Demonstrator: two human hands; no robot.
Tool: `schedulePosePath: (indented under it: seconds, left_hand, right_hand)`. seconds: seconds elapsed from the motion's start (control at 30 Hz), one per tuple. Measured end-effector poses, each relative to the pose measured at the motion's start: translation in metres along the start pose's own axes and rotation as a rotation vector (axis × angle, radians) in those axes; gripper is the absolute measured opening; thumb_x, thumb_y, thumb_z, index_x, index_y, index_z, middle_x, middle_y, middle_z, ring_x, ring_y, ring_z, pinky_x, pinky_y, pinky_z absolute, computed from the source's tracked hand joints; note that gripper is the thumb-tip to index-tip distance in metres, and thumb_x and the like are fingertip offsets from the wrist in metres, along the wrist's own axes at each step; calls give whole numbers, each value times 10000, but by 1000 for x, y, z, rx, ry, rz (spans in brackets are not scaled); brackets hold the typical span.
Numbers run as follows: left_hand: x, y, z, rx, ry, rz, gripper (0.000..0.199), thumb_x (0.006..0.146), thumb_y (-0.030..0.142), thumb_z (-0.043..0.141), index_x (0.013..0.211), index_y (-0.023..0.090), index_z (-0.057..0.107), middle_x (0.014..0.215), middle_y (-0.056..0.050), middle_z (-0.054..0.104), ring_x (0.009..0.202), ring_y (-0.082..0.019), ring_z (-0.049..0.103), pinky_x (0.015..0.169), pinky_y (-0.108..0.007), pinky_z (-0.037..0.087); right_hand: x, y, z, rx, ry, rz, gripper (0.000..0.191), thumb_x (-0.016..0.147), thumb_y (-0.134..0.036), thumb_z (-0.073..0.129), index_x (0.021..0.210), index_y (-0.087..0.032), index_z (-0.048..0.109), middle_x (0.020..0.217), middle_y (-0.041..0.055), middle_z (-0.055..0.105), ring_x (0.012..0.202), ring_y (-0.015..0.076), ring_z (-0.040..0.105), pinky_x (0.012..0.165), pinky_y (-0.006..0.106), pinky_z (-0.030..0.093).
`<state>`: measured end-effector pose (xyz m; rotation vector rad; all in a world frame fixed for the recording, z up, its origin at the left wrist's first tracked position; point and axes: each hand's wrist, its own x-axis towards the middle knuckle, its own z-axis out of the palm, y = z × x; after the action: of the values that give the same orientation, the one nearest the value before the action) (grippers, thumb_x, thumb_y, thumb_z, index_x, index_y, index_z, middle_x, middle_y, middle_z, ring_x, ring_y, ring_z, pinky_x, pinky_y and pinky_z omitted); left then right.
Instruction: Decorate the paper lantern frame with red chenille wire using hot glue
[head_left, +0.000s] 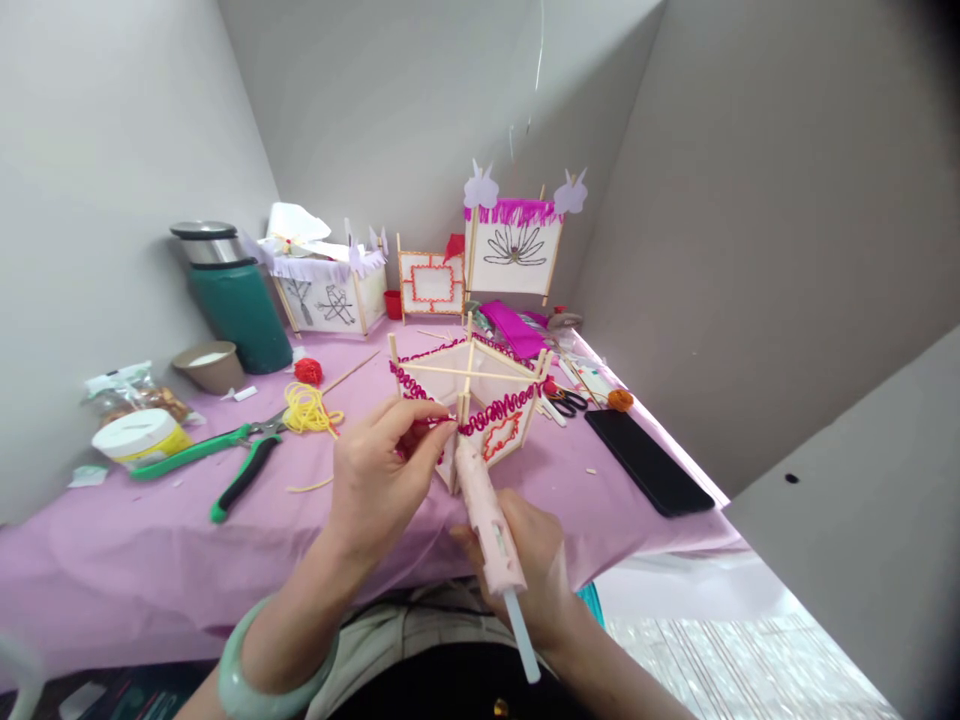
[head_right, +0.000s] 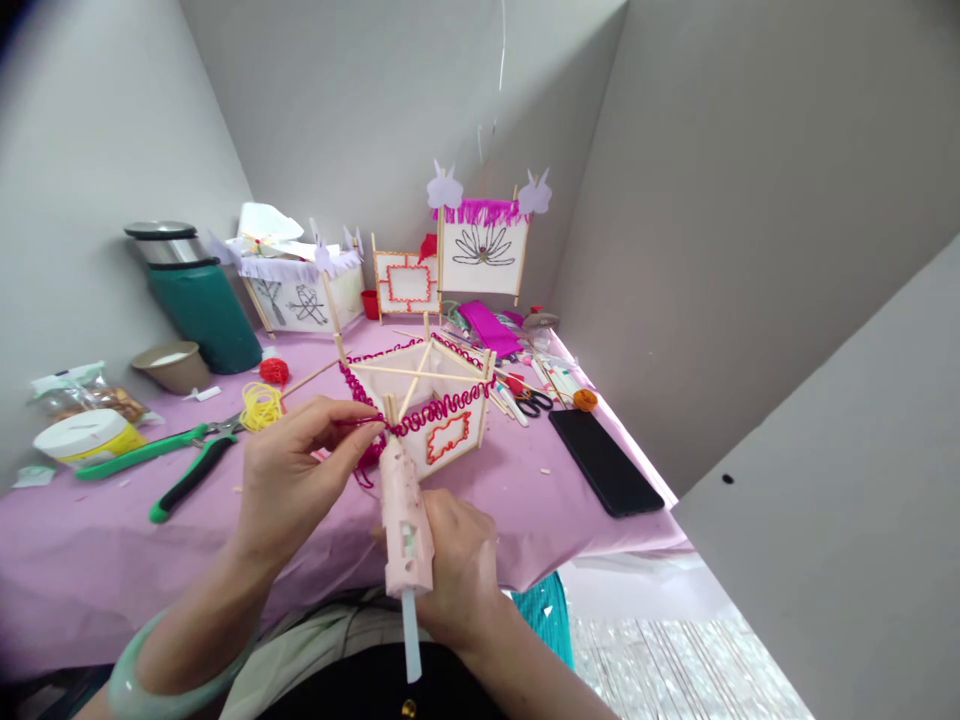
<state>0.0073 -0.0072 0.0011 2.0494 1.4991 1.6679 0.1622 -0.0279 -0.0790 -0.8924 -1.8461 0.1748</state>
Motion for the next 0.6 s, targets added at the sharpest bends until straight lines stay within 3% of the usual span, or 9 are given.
schedulePosePath:
  seconds: [0.2, 0.6]
  left_hand:
    - [-9, -7, -6, -90, -64, -78, 89, 862, 202, 597, 897, 199, 678, 714, 25, 662, 563, -84, 609, 551, -207, 497]
    - [-16, -6, 3, -123, -15, -150, 66, 840, 244, 628, 856, 212, 683, 753, -5, 693, 618, -132, 634, 556, -253, 525]
  right_hand:
    - [-2, -1, -3, -5, -16, 6, 231, 910, -359, 564, 756, -192, 523, 624, -13, 549, 501, 127, 503, 493, 245, 338]
    - [4, -9, -1, -22, -10, -11, 214, 907, -329, 572, 752, -190, 526, 612, -15, 553, 497, 125, 507, 489, 243, 343]
